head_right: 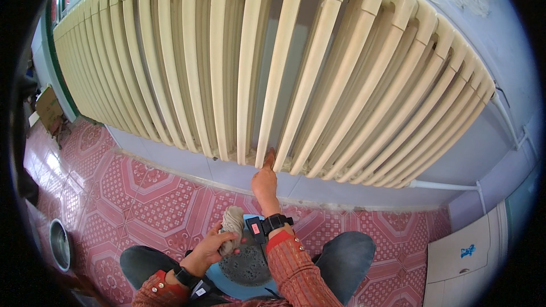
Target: The person sits on the floor and wipes a wall-mounted radiator with a cloth. They repeatedly dip the cloth into a blue basin of water, wring it out, and wipe the radiator's vertical fins and horizontal bars. The person occasionally points at specific sections of the radiator while continuing to clean.
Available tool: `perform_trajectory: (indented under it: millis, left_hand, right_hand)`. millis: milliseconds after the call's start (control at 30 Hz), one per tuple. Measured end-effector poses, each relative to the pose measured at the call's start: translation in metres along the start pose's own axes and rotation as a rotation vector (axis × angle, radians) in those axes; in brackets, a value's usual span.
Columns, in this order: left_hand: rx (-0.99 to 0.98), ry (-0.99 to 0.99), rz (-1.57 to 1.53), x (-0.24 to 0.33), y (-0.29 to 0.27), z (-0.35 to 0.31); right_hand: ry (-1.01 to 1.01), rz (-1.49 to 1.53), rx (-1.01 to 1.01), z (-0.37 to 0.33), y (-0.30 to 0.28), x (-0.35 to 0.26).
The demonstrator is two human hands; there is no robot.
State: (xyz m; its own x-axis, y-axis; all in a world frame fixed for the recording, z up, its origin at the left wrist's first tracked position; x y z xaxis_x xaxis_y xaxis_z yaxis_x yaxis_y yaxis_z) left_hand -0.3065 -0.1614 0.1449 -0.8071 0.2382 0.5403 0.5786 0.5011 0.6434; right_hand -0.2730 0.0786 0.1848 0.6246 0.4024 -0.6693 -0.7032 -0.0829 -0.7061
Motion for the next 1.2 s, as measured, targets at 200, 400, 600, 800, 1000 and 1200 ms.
perform_trajectory:
  millis: [200,400,600,800,1000,1200]
  left_hand:
    - [-0.023,0.003,0.0,0.0,0.001,-0.003]
    - [0.0,-0.02,0.004,0.001,0.005,-0.006]
    - [-0.01,-0.018,0.003,0.003,0.006,-0.003]
    - [-0.001,-0.019,0.019,0.003,0.006,-0.007]
    - [0.0,-0.032,0.01,0.0,0.008,-0.007]
    - [-0.009,-0.026,-0.004,0.003,0.008,-0.004]
  right_hand:
    - [-0.006,0.055,-0.128,-0.035,-0.018,-0.003]
    - [-0.055,-0.055,-0.152,-0.047,-0.014,-0.004]
    - [-0.074,-0.051,-0.019,-0.002,-0.001,-0.002]
    - [0.063,0.043,-0.19,-0.02,-0.011,-0.005]
    - [0.006,-0.067,-0.166,-0.046,-0.022,-0.007]
    - [0.122,0.128,-0.117,-0.001,-0.003,-0.006]
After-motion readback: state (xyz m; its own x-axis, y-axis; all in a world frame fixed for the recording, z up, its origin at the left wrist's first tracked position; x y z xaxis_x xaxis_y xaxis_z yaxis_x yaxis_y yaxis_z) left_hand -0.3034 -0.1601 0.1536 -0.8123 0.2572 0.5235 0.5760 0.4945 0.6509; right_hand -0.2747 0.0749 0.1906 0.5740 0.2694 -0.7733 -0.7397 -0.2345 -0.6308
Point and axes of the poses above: each hand's wrist, its own z-axis towards the middle knuckle, its own y-axis out of the palm, x = y × z, the point moved 5 cm from there along z, towards the middle knuckle, and after that the axes turned 2 degrees about -z, right-handed, at the moved point
